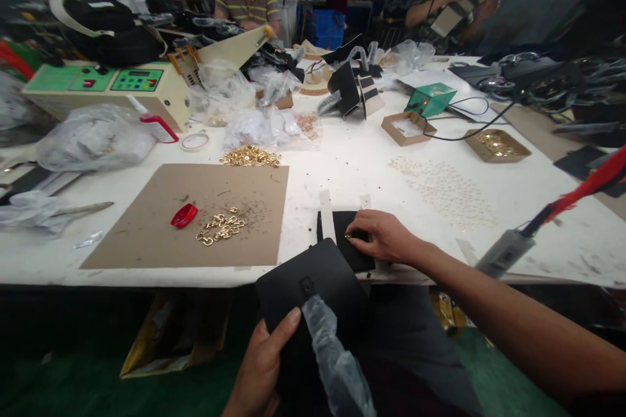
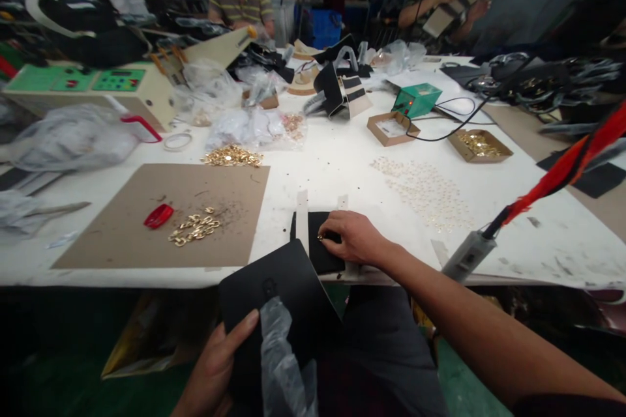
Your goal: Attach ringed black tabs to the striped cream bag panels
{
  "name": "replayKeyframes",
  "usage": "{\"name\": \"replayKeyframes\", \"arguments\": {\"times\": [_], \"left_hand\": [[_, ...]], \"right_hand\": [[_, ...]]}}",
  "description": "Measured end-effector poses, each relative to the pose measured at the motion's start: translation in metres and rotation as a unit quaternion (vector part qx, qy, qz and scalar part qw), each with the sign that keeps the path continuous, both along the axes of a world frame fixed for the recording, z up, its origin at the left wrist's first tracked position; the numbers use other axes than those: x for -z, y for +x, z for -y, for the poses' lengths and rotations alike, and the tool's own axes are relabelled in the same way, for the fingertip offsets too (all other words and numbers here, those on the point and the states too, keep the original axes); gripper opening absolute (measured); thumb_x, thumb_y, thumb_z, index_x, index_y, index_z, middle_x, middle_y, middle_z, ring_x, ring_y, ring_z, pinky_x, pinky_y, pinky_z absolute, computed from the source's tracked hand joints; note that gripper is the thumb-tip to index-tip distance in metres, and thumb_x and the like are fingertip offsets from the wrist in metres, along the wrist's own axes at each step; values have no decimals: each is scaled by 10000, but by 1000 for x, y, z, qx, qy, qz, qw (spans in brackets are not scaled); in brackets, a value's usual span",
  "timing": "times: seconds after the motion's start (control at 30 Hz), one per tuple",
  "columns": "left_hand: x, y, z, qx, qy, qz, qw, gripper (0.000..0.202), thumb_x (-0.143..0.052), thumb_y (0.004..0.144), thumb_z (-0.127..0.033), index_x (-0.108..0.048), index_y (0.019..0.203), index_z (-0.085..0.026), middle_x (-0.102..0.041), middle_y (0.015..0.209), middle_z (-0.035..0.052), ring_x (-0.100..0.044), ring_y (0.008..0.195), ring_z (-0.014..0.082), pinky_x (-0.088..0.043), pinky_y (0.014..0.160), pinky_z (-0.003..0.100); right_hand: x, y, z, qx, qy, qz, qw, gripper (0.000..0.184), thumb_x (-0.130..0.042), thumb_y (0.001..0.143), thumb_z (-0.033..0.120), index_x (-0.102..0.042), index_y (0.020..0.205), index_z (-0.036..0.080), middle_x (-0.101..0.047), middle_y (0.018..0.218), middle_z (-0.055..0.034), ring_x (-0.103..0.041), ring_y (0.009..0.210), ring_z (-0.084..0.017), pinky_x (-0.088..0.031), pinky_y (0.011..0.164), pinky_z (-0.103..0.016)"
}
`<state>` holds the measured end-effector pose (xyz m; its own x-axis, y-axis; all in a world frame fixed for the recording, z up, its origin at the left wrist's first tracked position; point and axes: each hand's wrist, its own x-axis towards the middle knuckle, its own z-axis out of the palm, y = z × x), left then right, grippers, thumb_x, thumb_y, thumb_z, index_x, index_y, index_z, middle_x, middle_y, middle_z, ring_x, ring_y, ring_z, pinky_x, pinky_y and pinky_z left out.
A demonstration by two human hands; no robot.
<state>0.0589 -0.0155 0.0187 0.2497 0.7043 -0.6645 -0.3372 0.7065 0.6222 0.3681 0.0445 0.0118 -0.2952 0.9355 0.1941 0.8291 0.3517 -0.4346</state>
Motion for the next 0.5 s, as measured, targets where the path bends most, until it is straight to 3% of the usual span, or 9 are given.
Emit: {"name": "replayKeyframes", "arguments": {"times": [0.13, 0.5], "left_hand": [[-1, 2, -2, 5, 10, -8, 1000, 557, -885, 723, -372, -748, 1205, -129, -791, 1131, 142, -721, 1115, 404, -588, 982, 479], [8, -3, -7, 17, -2, 1, 1000, 571, -876, 743, -394, -741, 1228, -123, -789, 1136, 147, -738, 1079, 388, -572, 1013, 475]], "right_hand": [[-3, 0, 0, 16, -15, -6, 1000, 166, -716, 869, 198, -712, 1032, 228, -674, 927, -19, -631, 844, -193, -468, 770, -299], [-1, -3, 0, 11, -9, 4, 1000, 115, -699, 887, 212, -713, 999, 235, -686, 961, -27, -642, 898, -206, -467, 824, -321]]}}
